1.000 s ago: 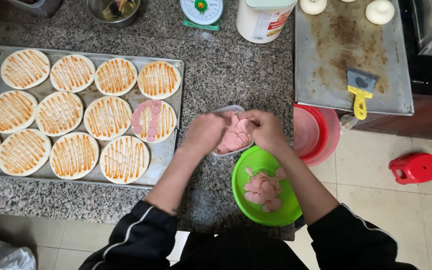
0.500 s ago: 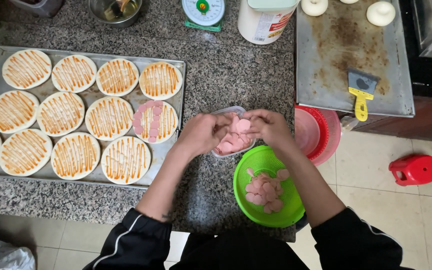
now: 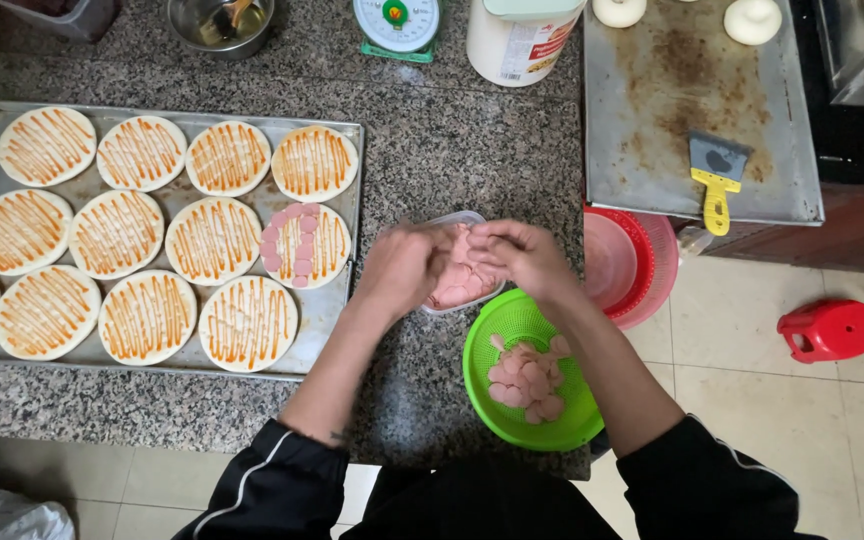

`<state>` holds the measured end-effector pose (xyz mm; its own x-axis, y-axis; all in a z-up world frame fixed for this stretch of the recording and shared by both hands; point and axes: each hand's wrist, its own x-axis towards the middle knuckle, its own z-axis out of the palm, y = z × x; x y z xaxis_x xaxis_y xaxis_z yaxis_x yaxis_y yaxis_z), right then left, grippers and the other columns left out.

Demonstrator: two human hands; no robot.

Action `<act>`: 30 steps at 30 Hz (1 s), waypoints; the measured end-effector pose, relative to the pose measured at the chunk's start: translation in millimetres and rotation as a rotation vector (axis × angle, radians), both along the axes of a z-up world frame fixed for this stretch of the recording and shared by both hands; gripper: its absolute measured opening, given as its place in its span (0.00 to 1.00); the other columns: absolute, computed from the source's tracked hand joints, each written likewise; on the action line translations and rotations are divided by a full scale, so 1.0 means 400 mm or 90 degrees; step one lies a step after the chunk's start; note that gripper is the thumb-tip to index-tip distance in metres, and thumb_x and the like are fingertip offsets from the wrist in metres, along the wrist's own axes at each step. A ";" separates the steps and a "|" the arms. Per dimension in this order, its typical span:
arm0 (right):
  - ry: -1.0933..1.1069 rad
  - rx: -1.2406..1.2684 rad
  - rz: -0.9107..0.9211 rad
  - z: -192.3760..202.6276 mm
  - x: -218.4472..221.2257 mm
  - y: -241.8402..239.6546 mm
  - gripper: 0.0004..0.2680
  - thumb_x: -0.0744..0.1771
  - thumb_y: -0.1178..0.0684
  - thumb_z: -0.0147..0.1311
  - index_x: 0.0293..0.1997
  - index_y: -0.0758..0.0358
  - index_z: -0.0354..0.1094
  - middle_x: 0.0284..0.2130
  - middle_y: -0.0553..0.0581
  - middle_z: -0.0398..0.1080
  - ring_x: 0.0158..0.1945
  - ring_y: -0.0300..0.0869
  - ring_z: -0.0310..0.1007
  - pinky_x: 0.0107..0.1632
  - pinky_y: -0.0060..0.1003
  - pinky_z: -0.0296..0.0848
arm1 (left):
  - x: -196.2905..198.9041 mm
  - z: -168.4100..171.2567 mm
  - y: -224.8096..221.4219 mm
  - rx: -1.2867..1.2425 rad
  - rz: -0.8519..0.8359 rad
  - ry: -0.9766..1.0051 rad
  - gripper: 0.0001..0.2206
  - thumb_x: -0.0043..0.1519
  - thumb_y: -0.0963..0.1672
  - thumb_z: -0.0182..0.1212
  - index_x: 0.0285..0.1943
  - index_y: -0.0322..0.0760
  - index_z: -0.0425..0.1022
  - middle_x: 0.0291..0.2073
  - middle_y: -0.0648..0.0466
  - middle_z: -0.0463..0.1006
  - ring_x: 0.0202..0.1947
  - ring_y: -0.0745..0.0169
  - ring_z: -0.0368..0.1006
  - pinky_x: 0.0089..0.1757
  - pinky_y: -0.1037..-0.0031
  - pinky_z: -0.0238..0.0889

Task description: The person places ham slices onto small pizza dough bases on a tray, then moves to a bowl to separate more ham pieces, and finally washes the bowl in a sink.

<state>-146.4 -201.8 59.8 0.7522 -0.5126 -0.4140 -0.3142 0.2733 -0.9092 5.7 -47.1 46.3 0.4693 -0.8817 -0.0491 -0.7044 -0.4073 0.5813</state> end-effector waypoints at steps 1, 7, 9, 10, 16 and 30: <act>0.001 0.000 -0.001 0.005 -0.002 -0.001 0.14 0.74 0.60 0.51 0.70 0.70 0.73 0.64 0.80 0.75 0.65 0.69 0.77 0.64 0.57 0.82 | 0.011 -0.015 0.010 0.000 -0.001 0.001 0.09 0.65 0.46 0.68 0.50 0.55 0.90 0.42 0.50 0.89 0.52 0.39 0.84 0.55 0.50 0.76; 0.022 -0.052 -0.002 0.027 -0.019 -0.002 0.14 0.75 0.60 0.51 0.69 0.69 0.73 0.62 0.81 0.76 0.61 0.70 0.80 0.61 0.58 0.83 | 0.004 -0.028 0.038 0.042 -0.016 -0.167 0.07 0.63 0.48 0.71 0.47 0.59 0.90 0.43 0.57 0.87 0.56 0.51 0.76 0.55 0.57 0.67; 0.037 -0.056 0.002 0.018 -0.028 -0.003 0.13 0.75 0.58 0.52 0.69 0.67 0.75 0.61 0.78 0.77 0.60 0.68 0.82 0.61 0.60 0.84 | -0.014 -0.007 0.021 0.121 -0.063 -0.193 0.12 0.59 0.50 0.74 0.52 0.57 0.91 0.55 0.58 0.86 0.61 0.54 0.72 0.59 0.58 0.62; 0.037 -0.056 0.002 0.015 -0.030 -0.005 0.13 0.75 0.58 0.52 0.69 0.67 0.75 0.61 0.78 0.77 0.60 0.68 0.82 0.61 0.60 0.84 | -0.011 -0.036 0.018 0.120 -0.062 -0.193 0.12 0.59 0.50 0.74 0.52 0.57 0.91 0.55 0.58 0.86 0.61 0.54 0.72 0.59 0.58 0.62; 0.062 -0.120 -0.034 -0.004 -0.095 -0.027 0.11 0.75 0.54 0.54 0.65 0.62 0.78 0.57 0.72 0.81 0.56 0.60 0.86 0.56 0.52 0.87 | 0.004 -0.046 0.032 0.131 -0.084 -0.213 0.14 0.59 0.48 0.77 0.54 0.53 0.89 0.60 0.58 0.84 0.63 0.54 0.70 0.59 0.57 0.61; 0.056 -0.101 -0.130 0.006 -0.194 -0.035 0.10 0.76 0.54 0.53 0.63 0.62 0.79 0.50 0.63 0.84 0.46 0.47 0.88 0.43 0.37 0.89 | 0.023 0.021 0.051 -0.050 0.029 -0.024 0.07 0.70 0.49 0.67 0.48 0.53 0.91 0.41 0.52 0.88 0.50 0.43 0.80 0.56 0.53 0.69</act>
<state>-224.1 -215.6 62.3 0.5913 -0.7136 -0.3756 -0.3464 0.1959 -0.9174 15.0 -26.9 54.8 0.5087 -0.8601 0.0381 -0.7089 -0.3933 0.5855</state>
